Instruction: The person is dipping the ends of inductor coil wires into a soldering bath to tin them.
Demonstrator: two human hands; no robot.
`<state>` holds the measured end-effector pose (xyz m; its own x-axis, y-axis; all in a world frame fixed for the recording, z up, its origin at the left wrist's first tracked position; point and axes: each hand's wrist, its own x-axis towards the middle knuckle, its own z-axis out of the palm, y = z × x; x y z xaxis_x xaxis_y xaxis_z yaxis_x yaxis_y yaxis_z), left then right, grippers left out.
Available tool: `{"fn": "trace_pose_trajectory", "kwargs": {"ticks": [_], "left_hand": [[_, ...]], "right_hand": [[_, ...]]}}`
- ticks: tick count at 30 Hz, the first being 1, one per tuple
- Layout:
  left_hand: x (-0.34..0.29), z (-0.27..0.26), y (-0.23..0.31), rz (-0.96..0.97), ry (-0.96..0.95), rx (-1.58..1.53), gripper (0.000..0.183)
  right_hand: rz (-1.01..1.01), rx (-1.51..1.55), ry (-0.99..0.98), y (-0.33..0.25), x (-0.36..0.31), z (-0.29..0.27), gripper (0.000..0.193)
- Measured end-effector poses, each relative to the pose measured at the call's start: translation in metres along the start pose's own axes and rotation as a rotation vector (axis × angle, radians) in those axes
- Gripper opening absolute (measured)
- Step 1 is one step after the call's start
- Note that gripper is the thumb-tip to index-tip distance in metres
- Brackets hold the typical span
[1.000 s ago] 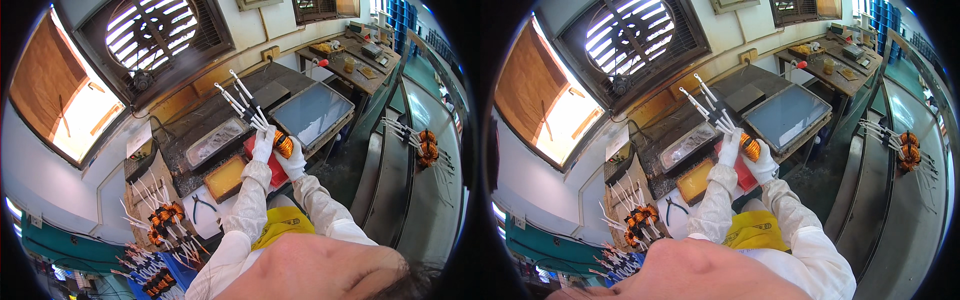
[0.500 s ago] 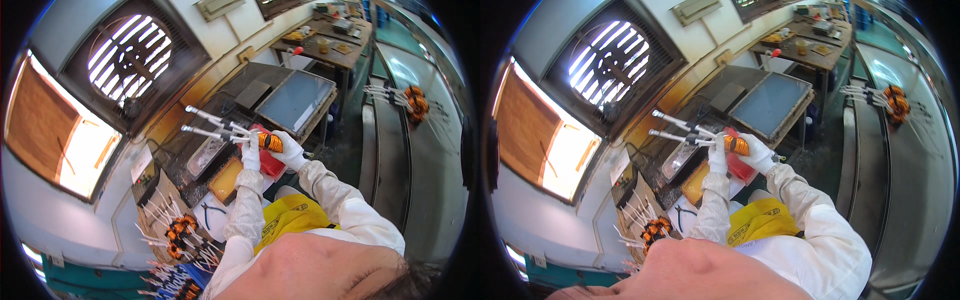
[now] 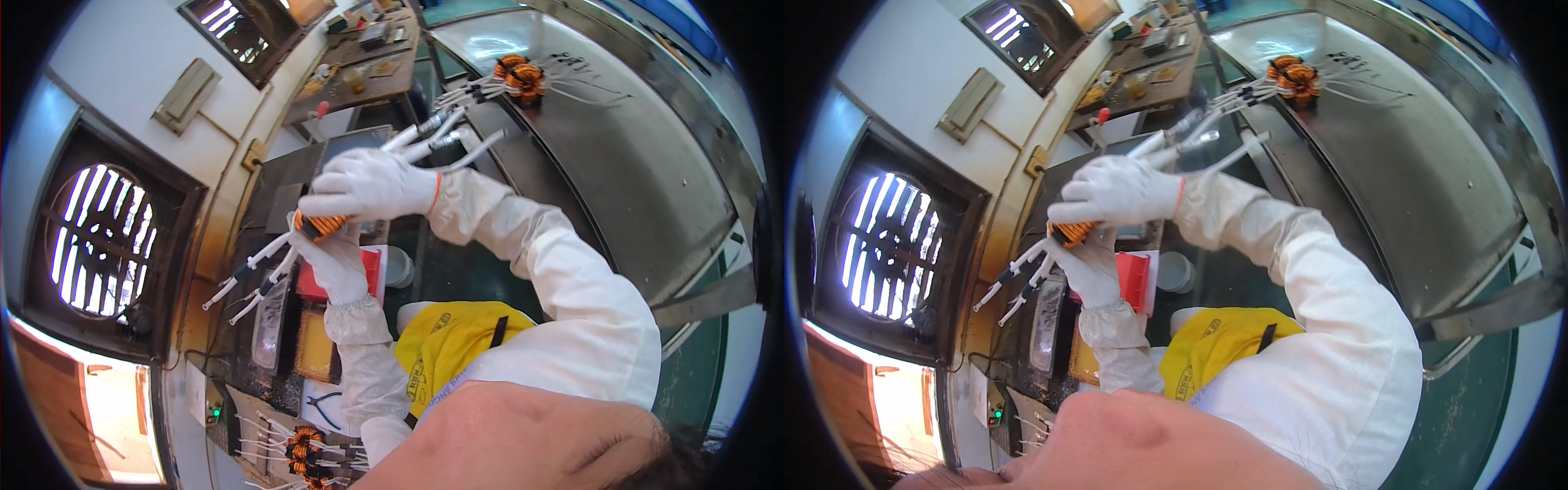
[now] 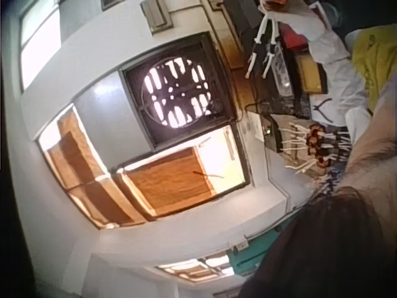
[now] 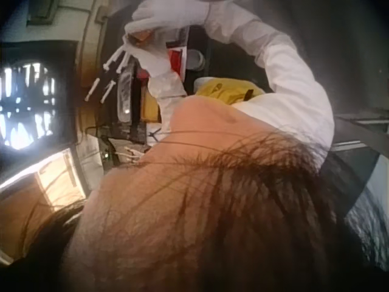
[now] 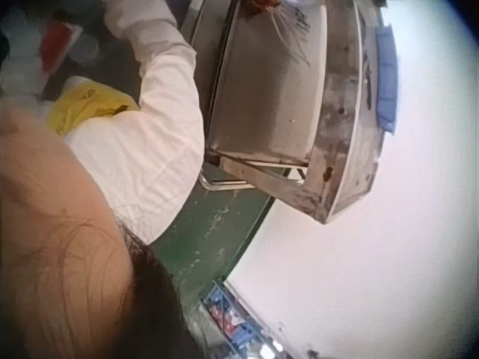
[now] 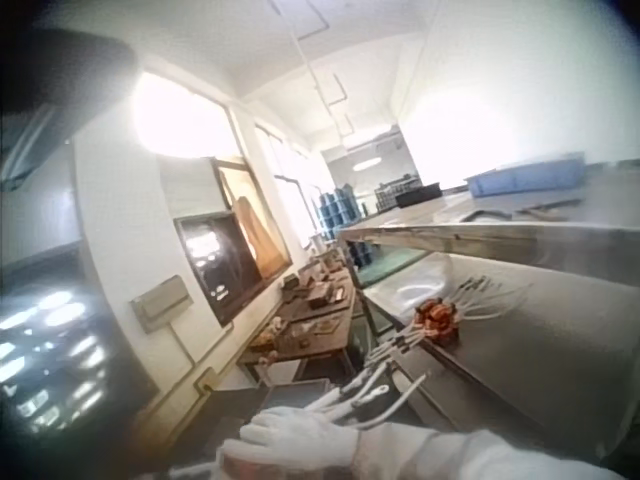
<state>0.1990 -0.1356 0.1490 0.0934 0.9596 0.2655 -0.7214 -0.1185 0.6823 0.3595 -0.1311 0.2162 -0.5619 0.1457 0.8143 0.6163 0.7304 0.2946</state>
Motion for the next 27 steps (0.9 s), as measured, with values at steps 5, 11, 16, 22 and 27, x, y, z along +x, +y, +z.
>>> {"fn": "trace_pose_trajectory", "kwargs": {"ticks": [5,11,16,22,27], "left_hand": [[-0.049,0.013,-0.018,-0.36,-0.253,0.135,0.059],[-0.109,0.003,0.047,-0.645,-0.679,0.613,0.049],[-0.128,-0.028,0.076,-0.721,-0.539,0.64,0.044],[-0.129,-0.071,0.086,-0.685,-0.342,0.745,0.039],[-0.124,-0.073,0.087,-0.703,-0.287,0.785,0.038]], "right_hand": [[-0.027,-0.143,-0.202,0.045,-0.026,-0.04,0.056],[0.214,-0.4,-0.328,0.091,-0.116,-0.102,0.049],[0.502,-0.614,-0.512,0.113,-0.198,-0.167,0.054],[1.03,-0.738,-0.514,0.132,-0.304,-0.208,0.057],[1.332,-0.785,-0.485,0.127,-0.342,-0.209,0.06]]}}
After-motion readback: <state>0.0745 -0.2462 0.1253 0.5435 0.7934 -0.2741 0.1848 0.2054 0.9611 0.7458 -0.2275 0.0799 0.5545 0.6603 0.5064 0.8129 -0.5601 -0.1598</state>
